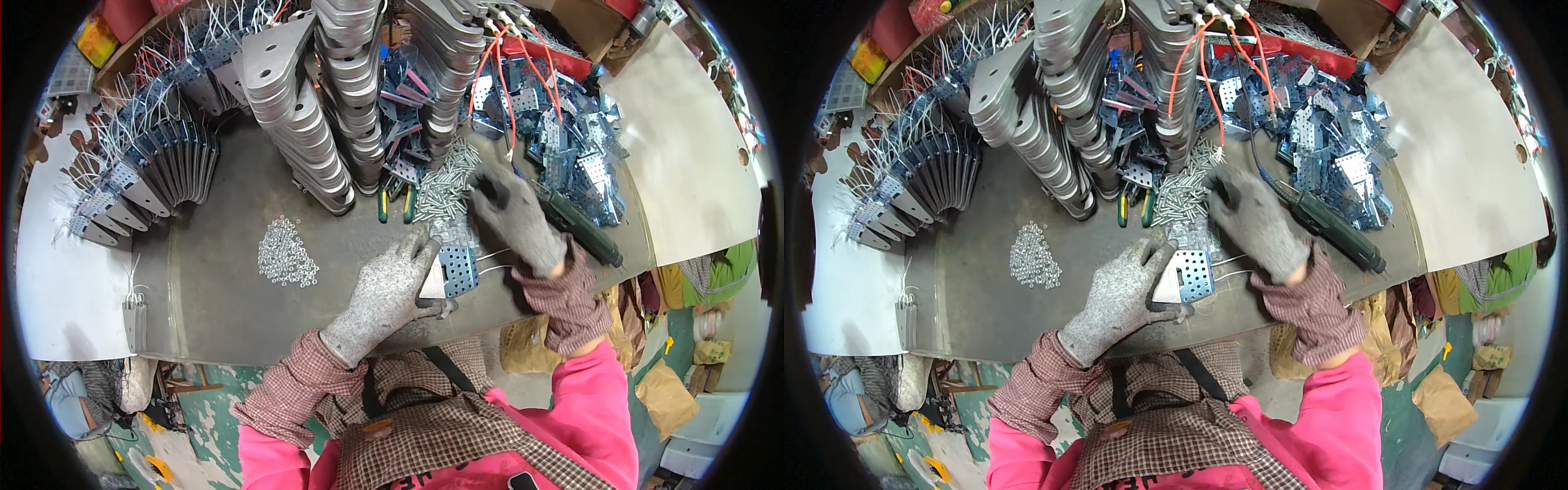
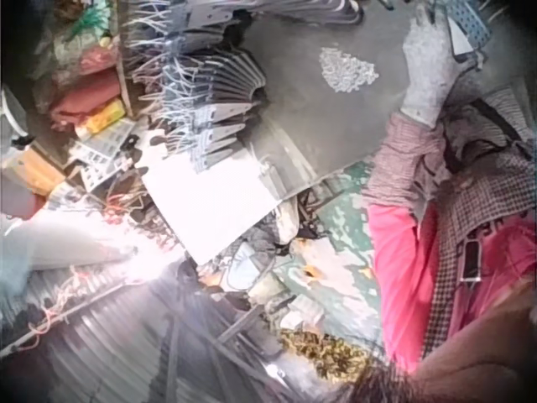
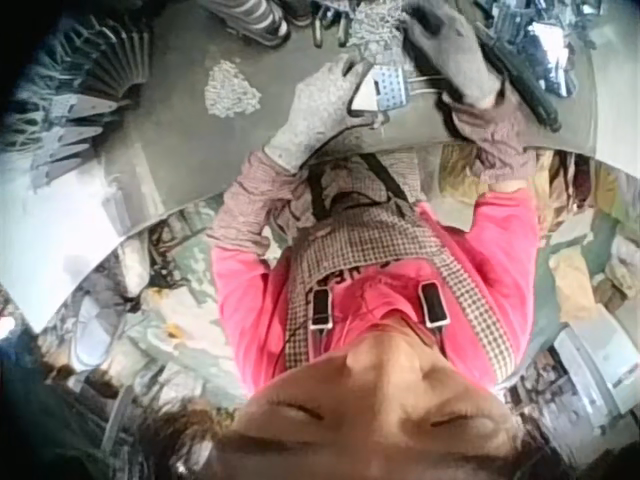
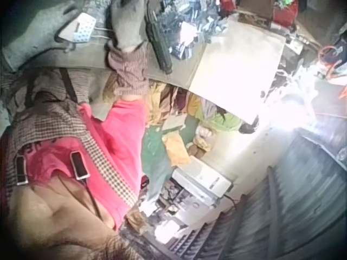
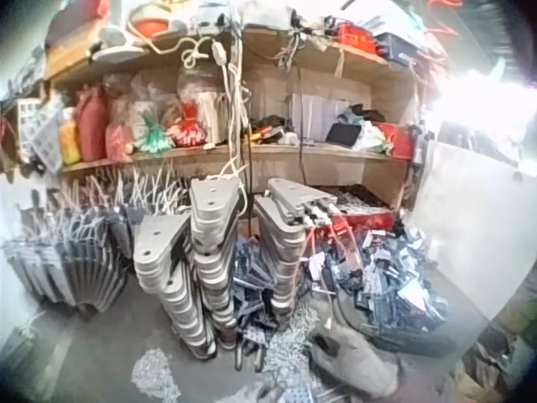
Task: The person assembles metal plates and wire components by hand, secures them together using an electric screwdriver, and stacks the completed assemblies on the workbench.
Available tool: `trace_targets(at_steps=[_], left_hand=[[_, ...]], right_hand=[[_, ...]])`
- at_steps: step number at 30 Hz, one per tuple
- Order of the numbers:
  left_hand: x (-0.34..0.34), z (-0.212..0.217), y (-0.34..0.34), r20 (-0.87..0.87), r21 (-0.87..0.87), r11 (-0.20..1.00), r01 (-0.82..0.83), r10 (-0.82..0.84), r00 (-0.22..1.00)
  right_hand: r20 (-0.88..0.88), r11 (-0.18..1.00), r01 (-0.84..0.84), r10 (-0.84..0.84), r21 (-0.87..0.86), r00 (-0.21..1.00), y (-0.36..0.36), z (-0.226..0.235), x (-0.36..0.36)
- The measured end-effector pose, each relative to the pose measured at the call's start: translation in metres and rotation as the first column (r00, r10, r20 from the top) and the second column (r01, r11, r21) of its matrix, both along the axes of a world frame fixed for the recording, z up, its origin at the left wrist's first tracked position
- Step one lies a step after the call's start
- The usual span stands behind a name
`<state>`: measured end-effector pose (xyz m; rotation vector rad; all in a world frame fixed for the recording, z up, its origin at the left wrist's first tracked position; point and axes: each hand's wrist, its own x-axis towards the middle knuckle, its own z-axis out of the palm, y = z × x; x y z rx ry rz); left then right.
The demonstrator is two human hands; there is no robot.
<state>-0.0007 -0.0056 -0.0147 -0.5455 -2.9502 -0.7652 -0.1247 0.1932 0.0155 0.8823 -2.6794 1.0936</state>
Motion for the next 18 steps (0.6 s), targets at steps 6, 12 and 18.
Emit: trace_targets(at_steps=[6,12,18], left_hand=[[-0.003,0.000,0.000,0.040,0.020,1.000,0.011,-0.012,0.999],[-0.004,0.000,0.000,0.027,0.020,1.000,0.009,-0.010,1.000],[-0.003,-0.003,0.001,-0.025,0.012,0.999,0.030,-0.030,0.999]], right_hand=[[0.275,0.951,-0.177,0.246,-0.252,0.929,-0.007,-0.003,0.053],[-0.026,0.984,-0.175,0.174,-0.024,0.984,-0.003,-0.012,0.060],[-0.129,0.979,-0.206,0.206,0.013,0.970,-0.007,-0.013,0.065]])
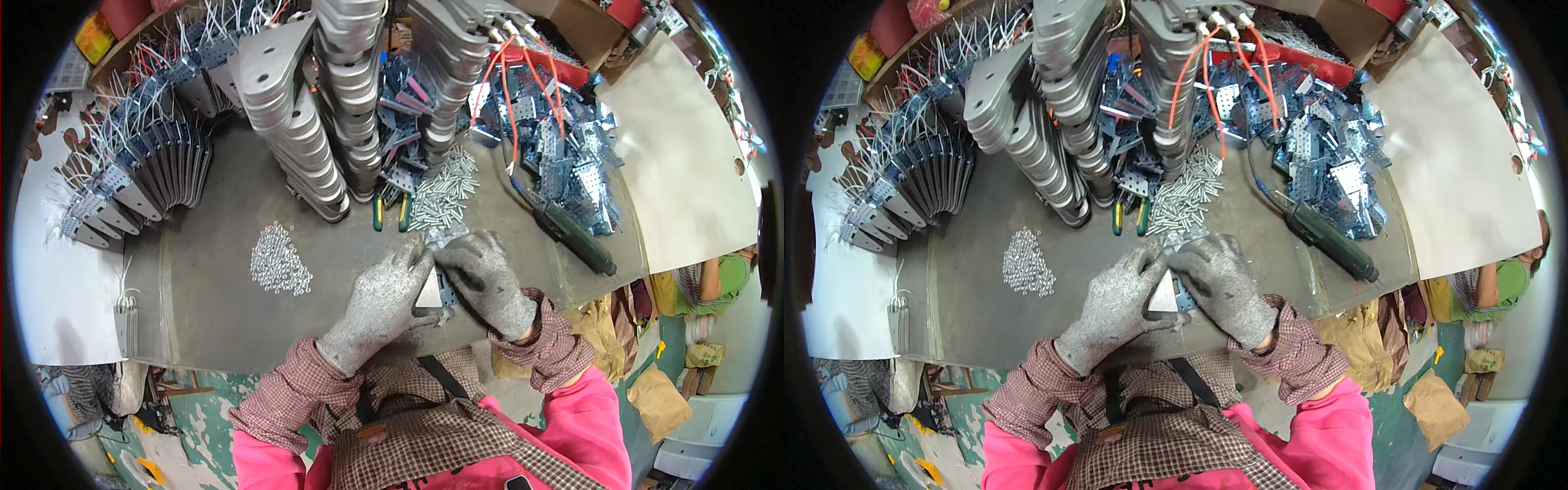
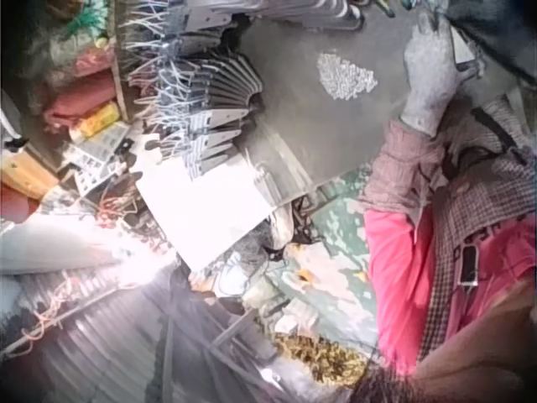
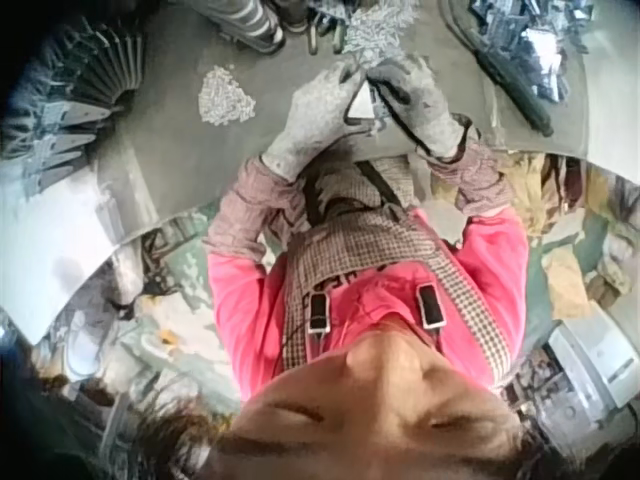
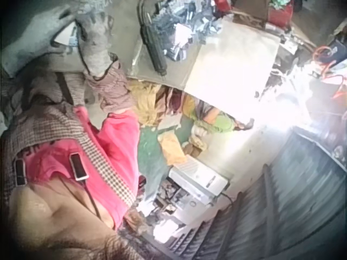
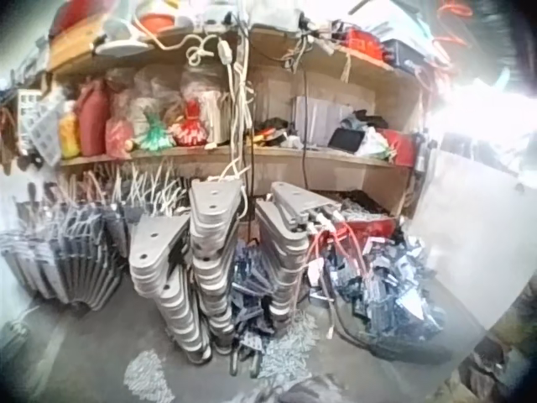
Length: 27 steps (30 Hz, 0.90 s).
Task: The person assembles metal plates and wire components by hand, secures them together using an electric screwdriver, and stacks the completed assemblies on the workbench.
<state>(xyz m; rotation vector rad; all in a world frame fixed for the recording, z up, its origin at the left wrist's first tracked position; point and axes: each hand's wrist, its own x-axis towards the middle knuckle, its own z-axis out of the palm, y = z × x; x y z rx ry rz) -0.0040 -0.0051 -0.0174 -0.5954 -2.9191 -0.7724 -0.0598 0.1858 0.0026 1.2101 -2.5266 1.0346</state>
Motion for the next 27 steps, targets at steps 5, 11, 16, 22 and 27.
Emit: trace_targets(at_steps=[5,11,16,22,27], left_hand=[[0.004,0.003,0.007,-0.044,0.032,0.995,-0.096,0.098,0.994],[0.002,0.008,0.008,-0.016,-0.038,0.998,-0.047,0.047,0.999],[0.001,0.009,0.003,0.054,-0.012,0.998,-0.062,0.063,0.997],[-0.001,0.006,0.007,0.039,0.007,1.000,-0.027,0.027,0.999],[0.001,0.010,0.006,0.052,-0.018,1.000,-0.014,0.015,0.999]], right_hand=[[-0.076,0.954,0.270,-0.262,0.132,0.962,0.013,-0.006,-0.067],[-0.146,0.835,0.279,-0.238,0.474,0.960,0.013,-0.024,-0.119],[0.013,0.981,0.186,-0.187,0.050,0.982,0.011,0.020,-0.070],[0.263,0.958,-0.248,0.205,0.141,0.943,0.019,0.022,0.015],[0.176,0.820,-0.198,0.120,0.537,0.977,0.009,0.030,0.027]])
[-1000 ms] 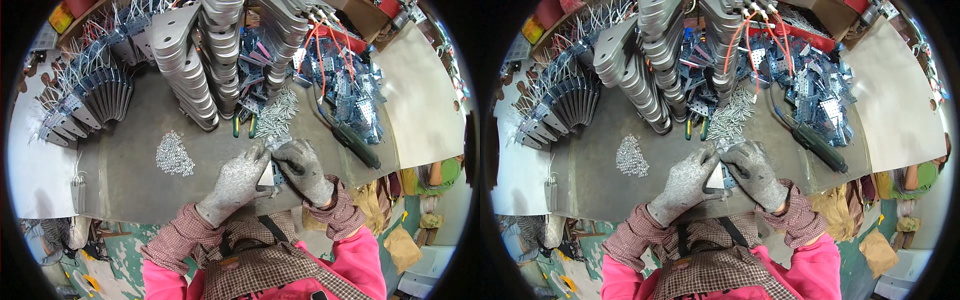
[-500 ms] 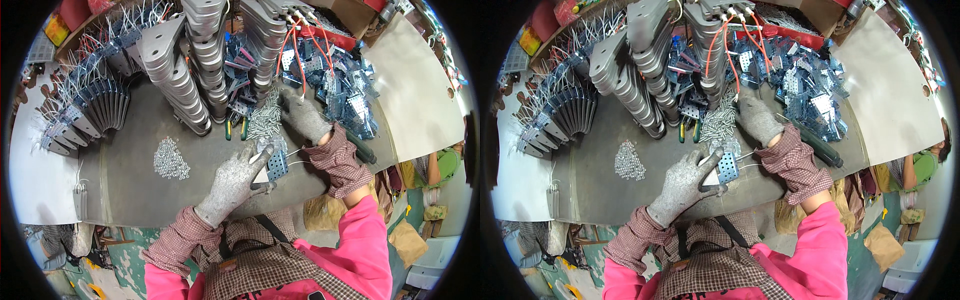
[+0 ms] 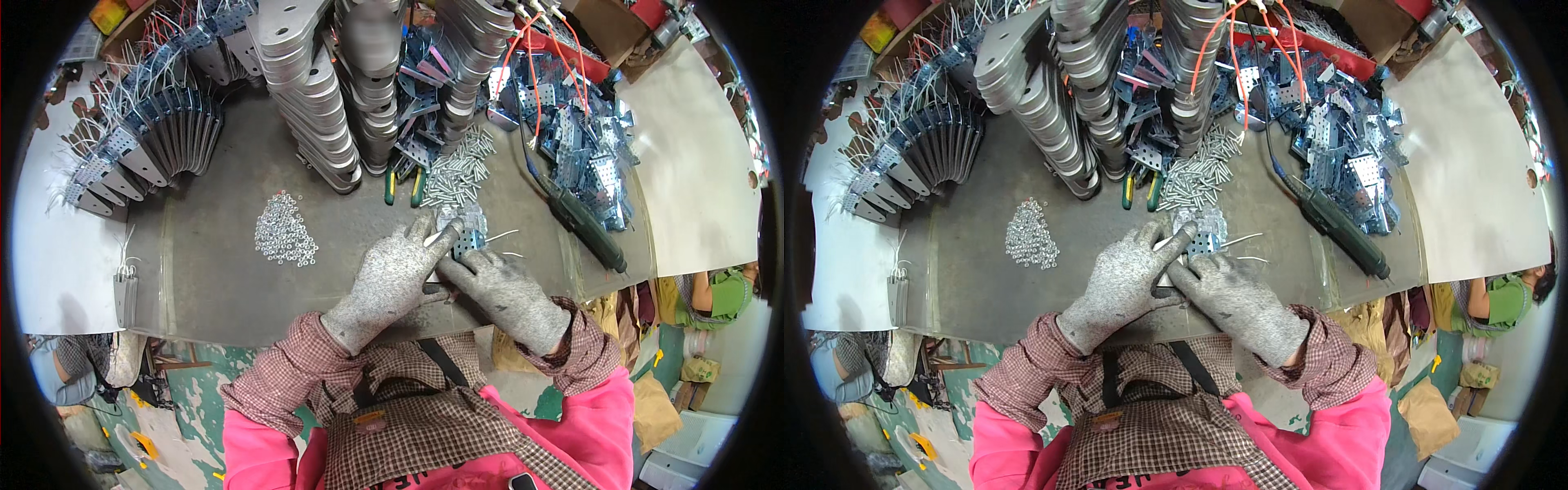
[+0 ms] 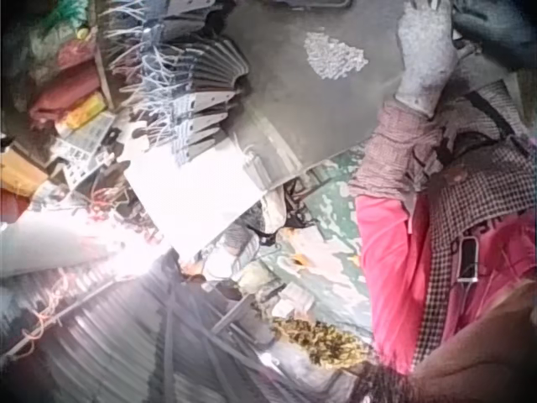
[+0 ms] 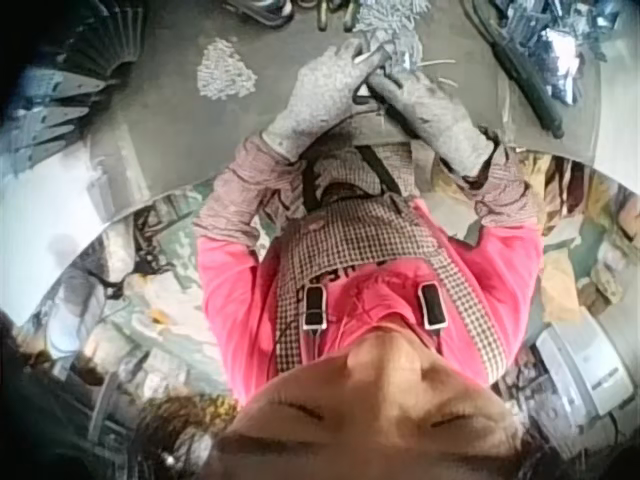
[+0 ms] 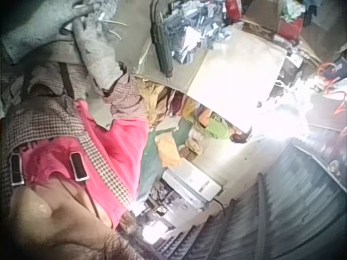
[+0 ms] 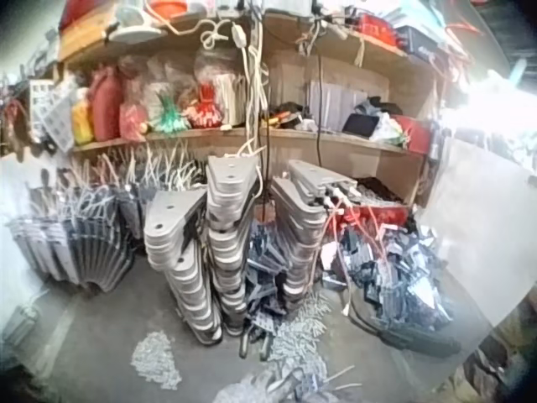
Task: The person assembles metal plates and wire components by hand, secures them together using an electric screwdriver, and stacks the completed assemblies on the workbench.
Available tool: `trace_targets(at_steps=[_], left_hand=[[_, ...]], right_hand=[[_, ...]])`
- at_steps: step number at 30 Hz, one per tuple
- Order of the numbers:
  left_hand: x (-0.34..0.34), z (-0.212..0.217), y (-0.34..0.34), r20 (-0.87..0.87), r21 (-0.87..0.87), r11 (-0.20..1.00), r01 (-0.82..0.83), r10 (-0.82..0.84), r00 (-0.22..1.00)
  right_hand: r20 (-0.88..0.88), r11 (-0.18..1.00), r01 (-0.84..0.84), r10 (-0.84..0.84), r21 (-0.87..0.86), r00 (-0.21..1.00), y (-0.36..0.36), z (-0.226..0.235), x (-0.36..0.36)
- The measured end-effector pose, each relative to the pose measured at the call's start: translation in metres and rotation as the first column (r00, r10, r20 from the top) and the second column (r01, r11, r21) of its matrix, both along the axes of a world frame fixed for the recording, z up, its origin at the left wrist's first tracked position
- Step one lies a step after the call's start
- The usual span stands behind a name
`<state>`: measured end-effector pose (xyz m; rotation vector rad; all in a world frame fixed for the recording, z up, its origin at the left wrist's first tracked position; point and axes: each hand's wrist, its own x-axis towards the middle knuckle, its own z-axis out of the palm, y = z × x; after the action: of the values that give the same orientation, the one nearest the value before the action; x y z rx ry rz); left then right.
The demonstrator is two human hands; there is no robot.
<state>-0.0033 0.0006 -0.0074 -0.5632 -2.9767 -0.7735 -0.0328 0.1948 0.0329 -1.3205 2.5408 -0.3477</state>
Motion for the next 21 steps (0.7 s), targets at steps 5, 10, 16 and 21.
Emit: trace_targets(at_steps=[5,10,16,21], left_hand=[[0.001,0.000,0.000,0.011,0.016,1.000,-0.027,0.027,1.000],[0.001,0.001,0.001,0.030,-0.025,1.000,-0.019,0.019,0.999],[0.001,-0.001,0.000,-0.016,0.024,1.000,-0.016,0.016,1.000],[0.003,0.003,0.003,-0.038,-0.028,0.999,-0.028,0.027,0.999]], right_hand=[[0.269,0.956,0.098,-0.021,-0.276,0.963,0.005,0.012,-0.009],[0.292,0.837,0.282,-0.155,-0.469,0.944,0.011,-0.030,0.005],[0.281,0.680,0.369,-0.242,-0.634,0.929,0.010,-0.053,0.020],[0.231,0.685,0.354,-0.268,-0.637,0.935,0.011,-0.053,0.023]])
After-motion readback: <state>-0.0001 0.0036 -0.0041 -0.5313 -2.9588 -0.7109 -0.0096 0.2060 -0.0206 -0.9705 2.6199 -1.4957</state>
